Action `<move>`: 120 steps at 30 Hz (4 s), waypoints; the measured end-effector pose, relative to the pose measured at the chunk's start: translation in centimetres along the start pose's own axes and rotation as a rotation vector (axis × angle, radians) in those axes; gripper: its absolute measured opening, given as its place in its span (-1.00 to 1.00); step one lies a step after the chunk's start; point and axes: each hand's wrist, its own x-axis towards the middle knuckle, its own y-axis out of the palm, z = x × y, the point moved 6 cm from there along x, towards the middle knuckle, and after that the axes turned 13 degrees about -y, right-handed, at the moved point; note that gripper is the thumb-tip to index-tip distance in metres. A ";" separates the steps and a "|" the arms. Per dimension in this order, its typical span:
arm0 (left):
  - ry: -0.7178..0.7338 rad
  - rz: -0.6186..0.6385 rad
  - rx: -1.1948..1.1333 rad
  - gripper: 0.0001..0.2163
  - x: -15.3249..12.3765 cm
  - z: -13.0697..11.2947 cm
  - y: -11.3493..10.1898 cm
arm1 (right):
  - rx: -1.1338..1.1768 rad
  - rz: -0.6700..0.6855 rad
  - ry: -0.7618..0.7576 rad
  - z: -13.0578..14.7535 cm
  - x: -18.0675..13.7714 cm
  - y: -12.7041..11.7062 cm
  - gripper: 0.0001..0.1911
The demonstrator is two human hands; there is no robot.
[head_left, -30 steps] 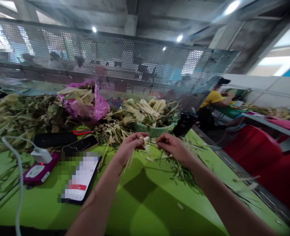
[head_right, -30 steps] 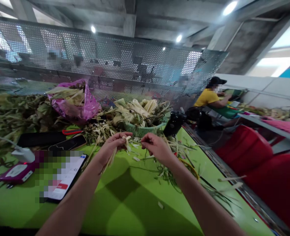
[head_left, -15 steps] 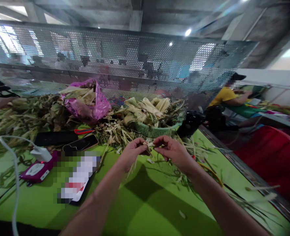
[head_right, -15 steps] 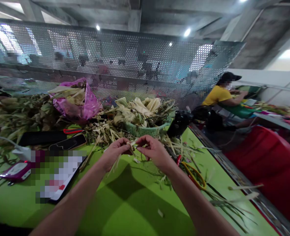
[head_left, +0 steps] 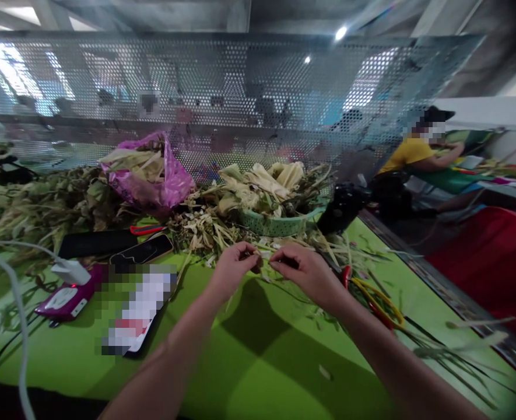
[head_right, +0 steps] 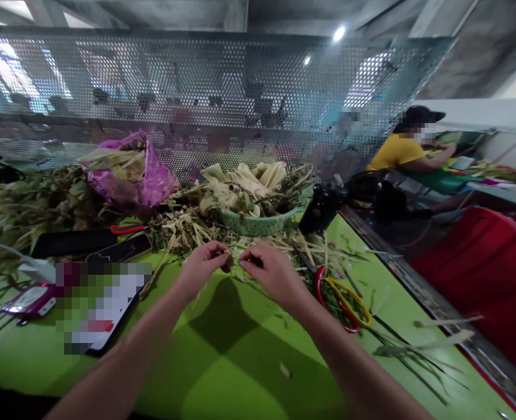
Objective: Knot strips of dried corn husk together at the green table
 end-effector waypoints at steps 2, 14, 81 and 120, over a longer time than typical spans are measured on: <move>0.007 -0.035 0.095 -0.94 -0.1 0.0 0.0 | -0.052 0.004 -0.080 1.2 0.0 -0.2 -0.88; -0.037 0.219 0.132 -0.95 -1.2 0.0 2.1 | 0.203 -0.090 0.014 -1.2 0.3 -0.5 -0.86; -0.157 0.144 -0.261 -0.73 -0.9 -0.3 1.2 | 0.319 -0.214 0.049 -1.7 -0.1 1.2 -0.86; 0.358 -0.188 0.728 -0.77 -2.8 -2.1 2.3 | 0.425 -0.186 0.287 -4.5 -0.7 1.8 -0.81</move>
